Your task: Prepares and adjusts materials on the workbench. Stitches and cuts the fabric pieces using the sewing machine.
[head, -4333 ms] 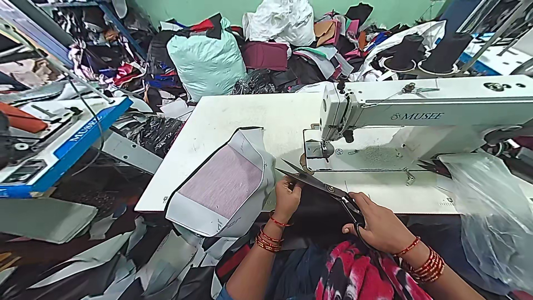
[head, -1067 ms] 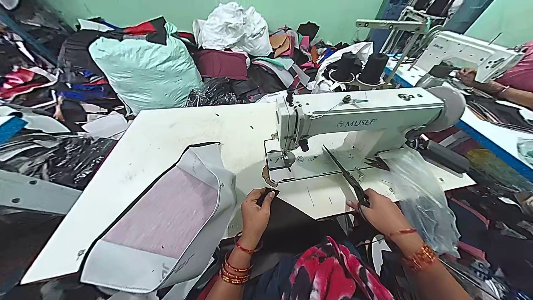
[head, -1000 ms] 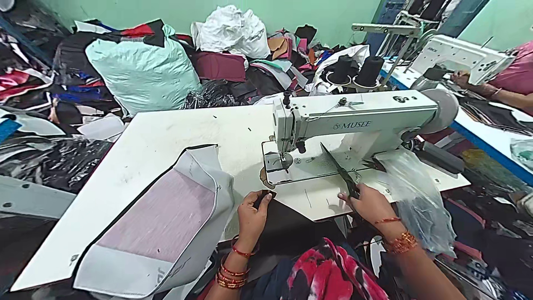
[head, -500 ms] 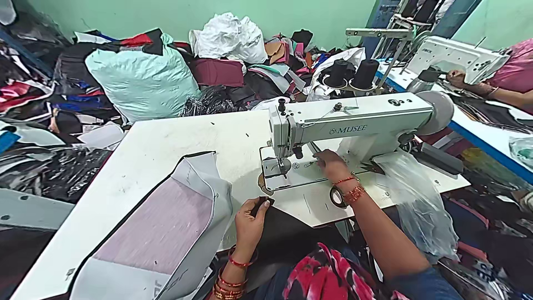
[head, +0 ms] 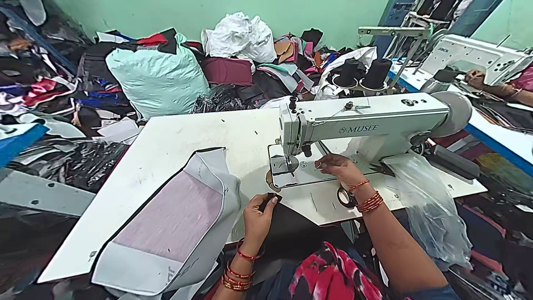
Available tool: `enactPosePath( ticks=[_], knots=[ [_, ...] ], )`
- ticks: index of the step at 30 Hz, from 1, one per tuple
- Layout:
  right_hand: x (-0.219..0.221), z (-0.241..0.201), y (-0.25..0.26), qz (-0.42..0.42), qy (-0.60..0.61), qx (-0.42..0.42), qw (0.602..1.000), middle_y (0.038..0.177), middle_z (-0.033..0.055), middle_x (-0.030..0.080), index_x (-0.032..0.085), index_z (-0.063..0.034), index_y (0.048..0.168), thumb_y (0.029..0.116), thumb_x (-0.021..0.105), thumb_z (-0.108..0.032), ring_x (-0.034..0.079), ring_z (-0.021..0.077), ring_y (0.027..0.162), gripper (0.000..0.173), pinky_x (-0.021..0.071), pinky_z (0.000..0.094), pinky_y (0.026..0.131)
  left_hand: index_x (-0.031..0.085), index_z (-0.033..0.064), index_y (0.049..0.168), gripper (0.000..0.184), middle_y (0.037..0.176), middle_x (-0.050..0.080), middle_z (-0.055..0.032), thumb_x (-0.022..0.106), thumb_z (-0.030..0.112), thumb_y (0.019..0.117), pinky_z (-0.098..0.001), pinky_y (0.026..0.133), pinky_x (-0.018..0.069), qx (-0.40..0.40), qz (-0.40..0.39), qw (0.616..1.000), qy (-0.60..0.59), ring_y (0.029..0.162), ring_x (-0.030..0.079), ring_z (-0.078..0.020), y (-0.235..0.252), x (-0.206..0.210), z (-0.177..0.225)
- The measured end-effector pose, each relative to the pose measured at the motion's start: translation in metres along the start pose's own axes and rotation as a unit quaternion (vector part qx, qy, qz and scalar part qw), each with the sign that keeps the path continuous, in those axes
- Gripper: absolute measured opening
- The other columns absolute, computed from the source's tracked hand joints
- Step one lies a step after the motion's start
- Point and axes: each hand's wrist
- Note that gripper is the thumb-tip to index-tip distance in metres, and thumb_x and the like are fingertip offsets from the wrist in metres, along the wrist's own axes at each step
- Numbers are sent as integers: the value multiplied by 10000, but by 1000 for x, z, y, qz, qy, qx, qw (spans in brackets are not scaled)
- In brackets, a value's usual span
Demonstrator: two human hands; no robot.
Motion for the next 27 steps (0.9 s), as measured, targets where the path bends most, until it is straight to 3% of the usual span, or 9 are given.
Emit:
enactPosePath(
  ticks=[4, 8, 11, 13, 17, 22, 27],
  knots=[
    [11, -2, -8, -26, 166, 80, 982, 976, 108, 738, 647, -10, 1018, 1028, 422, 63, 728, 206, 922, 236, 600, 351, 862, 755, -9, 964, 124, 903, 722, -28, 699, 84, 905, -169, 823, 560, -4, 1, 1000, -25, 861, 676, -1, 0, 0, -1],
    [33, -3, -15, -9, 247, 162, 955, 883, 91, 718, 596, -45, 1031, 1074, 322, -49, 730, 207, 821, 278, 612, 365, 804, 749, -23, 944, 150, 898, 719, -41, 642, 80, 931, -181, 831, 550, 6, -2, 999, -36, 868, 669, -11, 1, 0, -3],
    [51, -3, -18, -8, 240, 211, 948, 829, 72, 695, 579, -45, 1028, 1085, 331, -77, 698, 154, 715, 256, 594, 291, 697, 749, -40, 952, 158, 903, 717, -65, 638, 71, 936, -188, 830, 546, 0, -4, 1000, -23, 868, 665, -22, 0, -2, 0],
    [62, 0, -17, -7, 213, 223, 951, 833, 79, 708, 602, -18, 1040, 1092, 372, -83, 701, 145, 708, 245, 590, 272, 679, 749, -43, 957, 157, 911, 720, -75, 639, 67, 937, -190, 836, 548, -6, -3, 1000, -26, 872, 669, -26, 1, -1, 1],
    [73, 7, -16, -5, 180, 239, 954, 934, 112, 717, 606, 36, 1134, 1088, 434, -79, 730, 179, 824, 212, 609, 301, 772, 749, -48, 955, 148, 911, 718, -75, 641, 51, 935, -184, 838, 542, -1, -4, 1000, -26, 877, 663, -23, 1, 0, 2],
    [75, 5, -21, -39, 113, 231, 966, 1053, 119, 695, 574, 64, 1228, 1024, 435, 96, 717, 161, 917, 249, 592, 286, 839, 746, -44, 947, 143, 897, 714, -65, 641, 52, 933, -174, 832, 542, 1, -3, 1000, -28, 865, 662, -12, 1, 0, 2],
    [74, 10, -25, -69, 45, 165, 983, 1004, 84, 717, 570, 26, 1229, 1016, 500, 75, 705, 115, 781, 229, 577, 244, 707, 746, -45, 956, 158, 892, 711, -65, 638, 68, 937, -179, 823, 545, 7, -8, 1000, -23, 855, 662, -18, 1, -1, 1]
  ],
)
Point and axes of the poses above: each hand's wrist, its own y-axis towards the middle knuckle, its own x-axis out of the palm, z = x × y
